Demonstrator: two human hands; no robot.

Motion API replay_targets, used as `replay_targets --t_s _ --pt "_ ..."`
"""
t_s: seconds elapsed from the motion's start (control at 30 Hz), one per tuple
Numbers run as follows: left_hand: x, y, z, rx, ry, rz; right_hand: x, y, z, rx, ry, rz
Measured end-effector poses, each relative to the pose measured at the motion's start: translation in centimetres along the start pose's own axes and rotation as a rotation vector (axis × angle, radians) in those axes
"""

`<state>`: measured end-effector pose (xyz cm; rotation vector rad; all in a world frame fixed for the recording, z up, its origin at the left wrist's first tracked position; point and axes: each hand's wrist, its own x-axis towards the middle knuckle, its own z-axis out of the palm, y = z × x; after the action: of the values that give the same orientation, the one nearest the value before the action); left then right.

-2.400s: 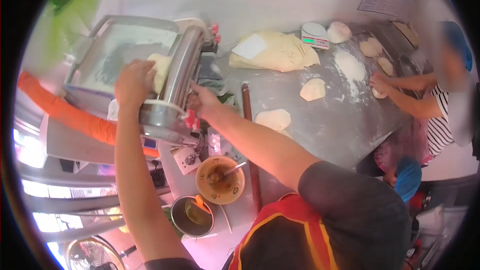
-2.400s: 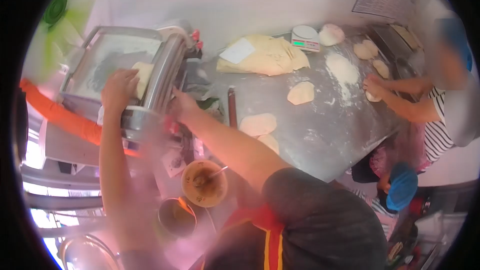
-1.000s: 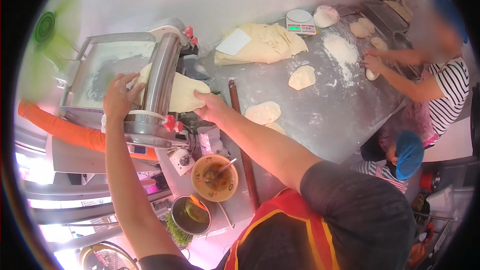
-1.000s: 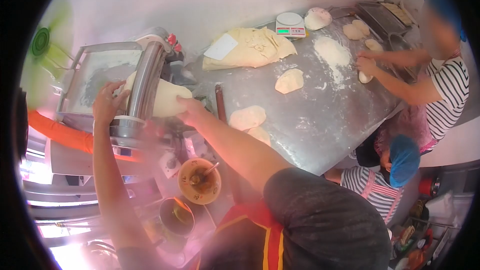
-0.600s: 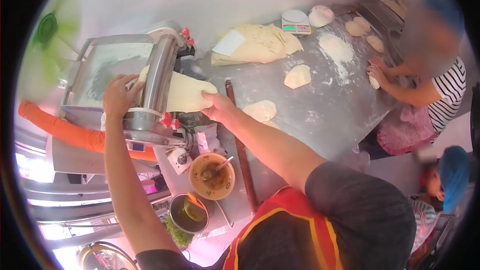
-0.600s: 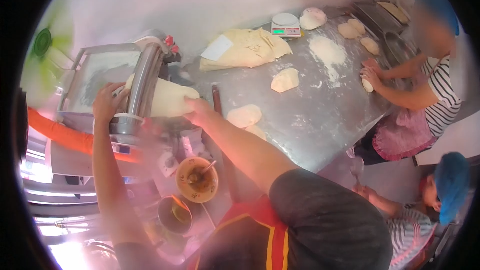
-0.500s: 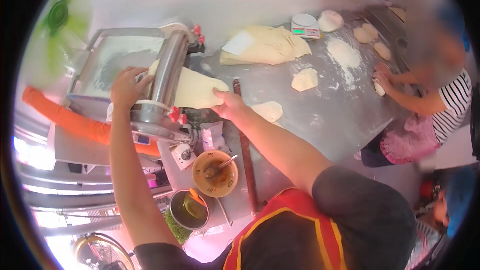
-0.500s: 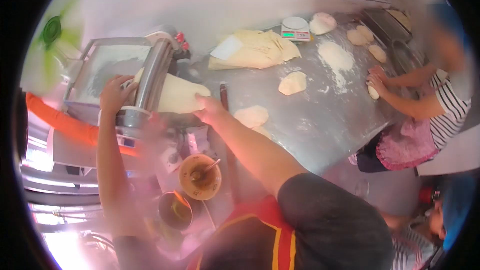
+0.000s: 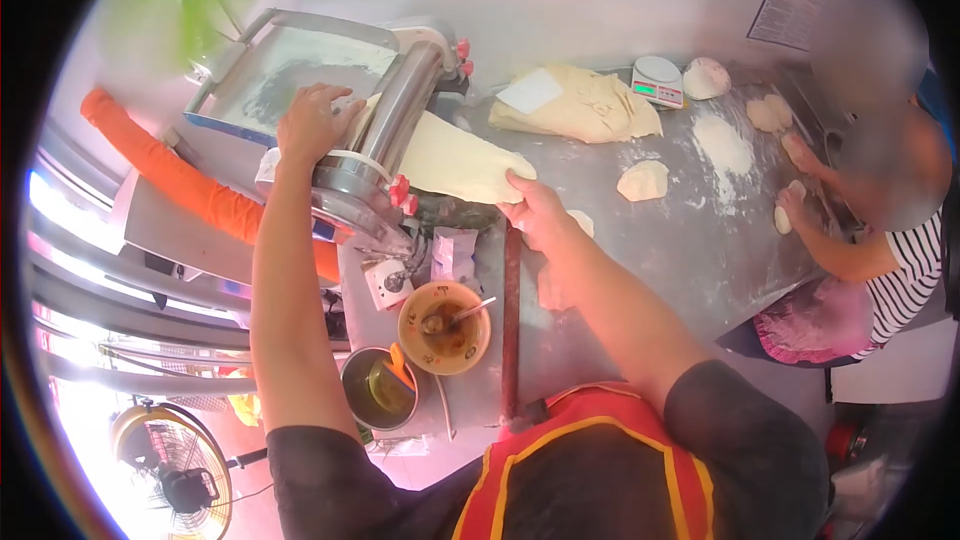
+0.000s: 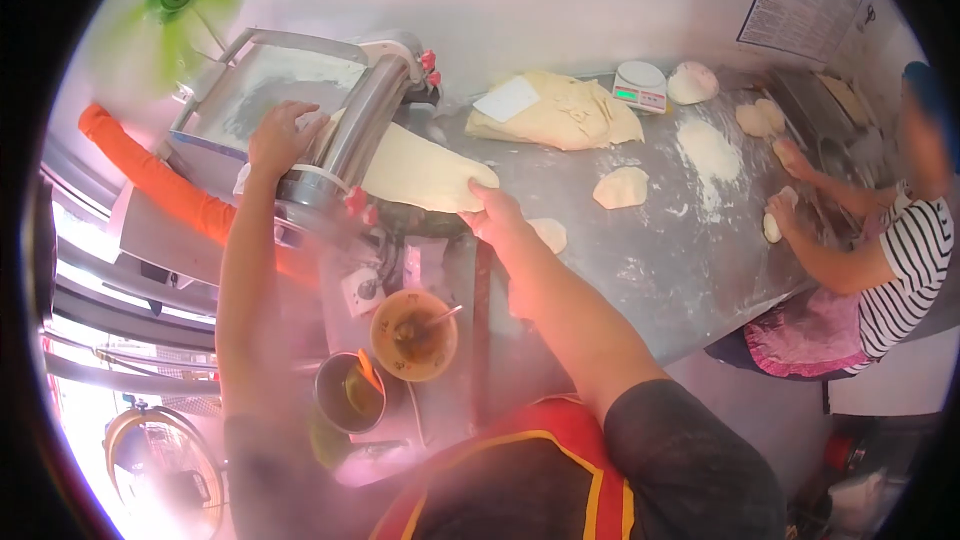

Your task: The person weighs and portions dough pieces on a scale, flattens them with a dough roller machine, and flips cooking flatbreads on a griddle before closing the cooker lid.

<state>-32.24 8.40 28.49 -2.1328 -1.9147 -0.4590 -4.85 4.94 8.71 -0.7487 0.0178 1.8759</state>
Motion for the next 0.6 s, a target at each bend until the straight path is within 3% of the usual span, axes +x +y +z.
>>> replay_targets --t_s 0.13,0.23,0.33,0.4,0.47,0.57,0.6 --pt "-0.1 -0.3 0.6 -0.086 0.295 0.059 -1.0 -0.9 -0.6 0.020 -0.058 -0.046" --pt "-0.3 0.6 -0.3 0.029 0.631 0.207 -1.7 -2.0 -0.5 -0.011 -0.047 -0.041" --pt "-1.0 3.6 -1.9 -0.190 0.682 0.307 -1.5 -3.0 -0.5 -0.071 -0.043 -0.042" --pt "-3.5 7.6 -3.0 -0.691 0.244 0.123 -2.1 -4.0 0.0 -0.111 -0.032 -0.043" --pt "-6.8 11.5 -3.4 -1.106 -0.360 0.006 -2.8 -5.0 0.5 -0.140 -0.021 -0.041" --pt "-10.1 14.6 4.4 -1.032 -0.903 0.231 -3.2 -6.4 0.4 -0.172 -0.008 -0.040" --pt "-11.5 15.8 6.6 -1.064 -0.960 0.128 -3.3 -6.8 0.1 -0.192 -0.011 -0.040"
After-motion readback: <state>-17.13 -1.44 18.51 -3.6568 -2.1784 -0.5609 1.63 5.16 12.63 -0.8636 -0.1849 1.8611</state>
